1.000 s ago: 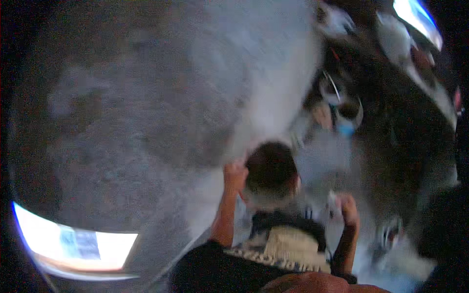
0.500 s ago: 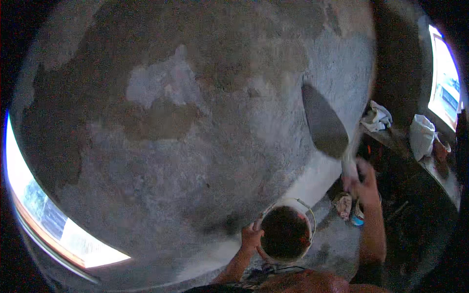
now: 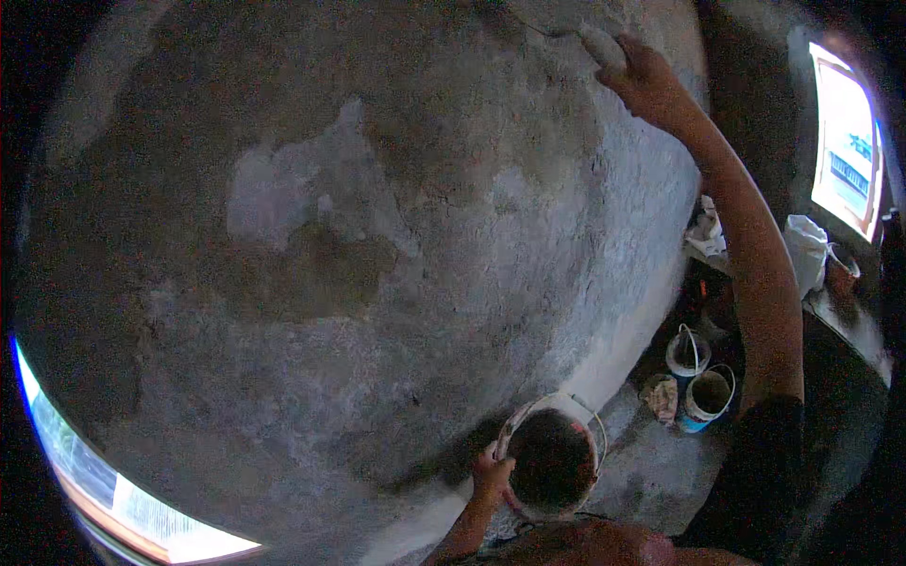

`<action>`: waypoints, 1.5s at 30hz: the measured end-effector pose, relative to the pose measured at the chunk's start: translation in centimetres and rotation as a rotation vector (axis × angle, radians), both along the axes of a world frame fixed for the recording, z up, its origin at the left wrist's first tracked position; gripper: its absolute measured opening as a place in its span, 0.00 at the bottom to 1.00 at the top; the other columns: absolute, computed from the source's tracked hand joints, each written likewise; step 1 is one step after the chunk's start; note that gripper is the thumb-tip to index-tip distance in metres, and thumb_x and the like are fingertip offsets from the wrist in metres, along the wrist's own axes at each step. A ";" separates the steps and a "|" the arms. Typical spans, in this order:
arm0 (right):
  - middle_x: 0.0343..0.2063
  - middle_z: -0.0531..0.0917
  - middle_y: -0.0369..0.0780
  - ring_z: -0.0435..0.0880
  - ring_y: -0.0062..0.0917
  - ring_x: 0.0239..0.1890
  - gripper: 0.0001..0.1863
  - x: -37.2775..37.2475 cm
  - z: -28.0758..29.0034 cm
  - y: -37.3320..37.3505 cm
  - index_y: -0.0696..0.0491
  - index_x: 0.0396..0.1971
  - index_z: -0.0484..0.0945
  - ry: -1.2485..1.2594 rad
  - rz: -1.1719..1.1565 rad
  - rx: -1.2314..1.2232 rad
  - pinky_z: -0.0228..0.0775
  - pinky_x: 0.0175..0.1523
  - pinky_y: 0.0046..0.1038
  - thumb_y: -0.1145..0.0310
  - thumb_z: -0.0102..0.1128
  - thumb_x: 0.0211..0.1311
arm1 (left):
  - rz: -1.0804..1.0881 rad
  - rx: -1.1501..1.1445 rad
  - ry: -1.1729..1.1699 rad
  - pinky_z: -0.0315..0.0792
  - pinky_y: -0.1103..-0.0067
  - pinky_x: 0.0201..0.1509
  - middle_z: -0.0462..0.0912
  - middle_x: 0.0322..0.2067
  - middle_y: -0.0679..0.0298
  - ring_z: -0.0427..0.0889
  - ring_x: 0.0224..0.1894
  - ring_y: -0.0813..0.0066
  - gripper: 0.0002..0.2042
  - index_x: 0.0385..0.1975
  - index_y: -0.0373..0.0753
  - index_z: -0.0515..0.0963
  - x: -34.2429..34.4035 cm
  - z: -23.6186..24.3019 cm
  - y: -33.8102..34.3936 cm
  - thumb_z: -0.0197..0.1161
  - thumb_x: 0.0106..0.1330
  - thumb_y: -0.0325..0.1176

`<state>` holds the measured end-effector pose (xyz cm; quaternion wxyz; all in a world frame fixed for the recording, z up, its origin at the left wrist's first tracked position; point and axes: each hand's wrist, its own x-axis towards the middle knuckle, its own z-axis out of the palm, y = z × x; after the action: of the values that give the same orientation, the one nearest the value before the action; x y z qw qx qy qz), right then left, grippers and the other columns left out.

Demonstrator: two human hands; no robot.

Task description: The person applies plaster or cement from a bucket onto an unfinished concrete wall using a trowel.

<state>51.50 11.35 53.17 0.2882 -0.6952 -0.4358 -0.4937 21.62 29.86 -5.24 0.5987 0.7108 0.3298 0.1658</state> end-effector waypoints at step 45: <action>0.30 0.77 0.58 0.78 0.50 0.36 0.22 -2.9 3.4 4.7 0.63 0.40 0.70 -0.149 -0.376 -0.130 0.70 0.43 0.42 0.62 0.60 0.52 | 0.003 0.092 -0.062 0.68 0.70 0.29 0.75 0.22 0.57 0.74 0.23 0.66 0.21 0.39 0.32 0.74 2.0 -2.9 0.9 0.60 0.43 0.35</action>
<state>48.56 16.04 56.57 0.1126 -0.7431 -0.3493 -0.5595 23.62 30.73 -8.12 0.5752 0.7315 0.3043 0.2036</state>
